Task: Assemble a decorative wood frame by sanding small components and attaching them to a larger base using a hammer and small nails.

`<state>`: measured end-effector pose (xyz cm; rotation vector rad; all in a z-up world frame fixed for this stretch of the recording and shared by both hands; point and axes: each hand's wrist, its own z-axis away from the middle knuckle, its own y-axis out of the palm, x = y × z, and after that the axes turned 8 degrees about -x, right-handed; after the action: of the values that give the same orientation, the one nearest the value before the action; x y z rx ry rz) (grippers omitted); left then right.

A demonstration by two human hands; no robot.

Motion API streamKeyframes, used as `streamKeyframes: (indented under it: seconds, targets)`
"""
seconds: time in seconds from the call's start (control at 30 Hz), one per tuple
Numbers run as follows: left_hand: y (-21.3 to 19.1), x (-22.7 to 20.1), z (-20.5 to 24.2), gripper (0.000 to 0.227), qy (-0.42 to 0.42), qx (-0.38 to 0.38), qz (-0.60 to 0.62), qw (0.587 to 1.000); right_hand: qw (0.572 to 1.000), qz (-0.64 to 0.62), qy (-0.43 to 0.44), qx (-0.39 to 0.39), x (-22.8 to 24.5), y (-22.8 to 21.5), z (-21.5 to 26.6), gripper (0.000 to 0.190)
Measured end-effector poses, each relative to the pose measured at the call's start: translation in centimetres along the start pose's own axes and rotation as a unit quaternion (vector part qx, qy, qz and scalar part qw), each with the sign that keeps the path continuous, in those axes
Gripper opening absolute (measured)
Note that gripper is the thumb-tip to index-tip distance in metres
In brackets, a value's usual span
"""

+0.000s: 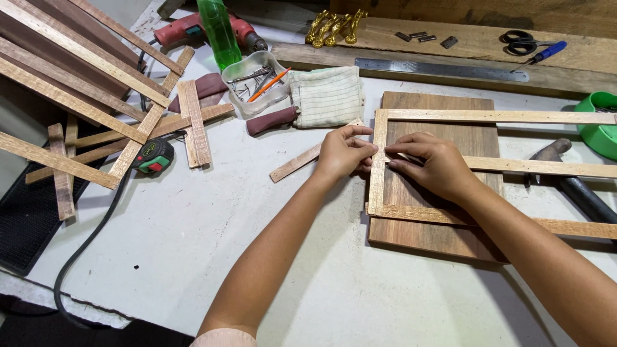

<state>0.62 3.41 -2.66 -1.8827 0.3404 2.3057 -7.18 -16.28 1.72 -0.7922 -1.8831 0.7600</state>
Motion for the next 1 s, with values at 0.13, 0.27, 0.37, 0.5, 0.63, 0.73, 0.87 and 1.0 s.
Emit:
streamKeyframes:
  seconds: [0.13, 0.27, 0.37, 0.5, 0.63, 0.73, 0.87, 1.0]
  targets:
    - [0.2, -0.3, -0.1, 0.042, 0.007, 0.001, -0.035, 0.999, 1.000, -0.001, 0.020, 0.010, 0.0, 0.1, 0.3, 0.028]
    - [0.2, 0.0, -0.1, 0.040, 0.016, -0.004, -0.024, 1.000, 1.000, 0.006, 0.003, 0.000, 0.0, 0.1, 0.2, 0.029]
    - [0.2, -0.1, 0.5, 0.039, 0.019, -0.010, -0.012, 1.000, 1.000, 0.009, 0.003, 0.001, 0.1, 0.0, 0.3, 0.030]
    - [-0.8, 0.2, 0.5, 0.043, -0.013, 0.008, 0.014, 1.000, 1.000, 0.005, 0.022, 0.009, 0.4, -0.1, 0.4, 0.031]
    - [-1.4, -0.7, 1.3, 0.043, -0.066, 0.032, -0.032, 0.997, 0.999, 0.032, 0.021, 0.000, 1.1, -0.3, 0.2, 0.040]
    - [-1.3, 0.0, 1.1, 0.042, -0.082, 0.048, -0.012, 0.995, 0.997, 0.058, 0.045, 0.018, 0.8, -0.1, 0.3, 0.036]
    - [-1.2, 0.9, 0.7, 0.043, -0.077, 0.050, 0.005, 0.996, 0.999, 0.025, 0.031, 0.025, 0.2, 0.2, 0.3, 0.036]
    - [-0.9, -0.3, 2.0, 0.044, -0.063, 0.029, -0.035, 0.997, 0.997, 0.026, 0.062, 0.039, 0.9, 0.0, 0.2, 0.038]
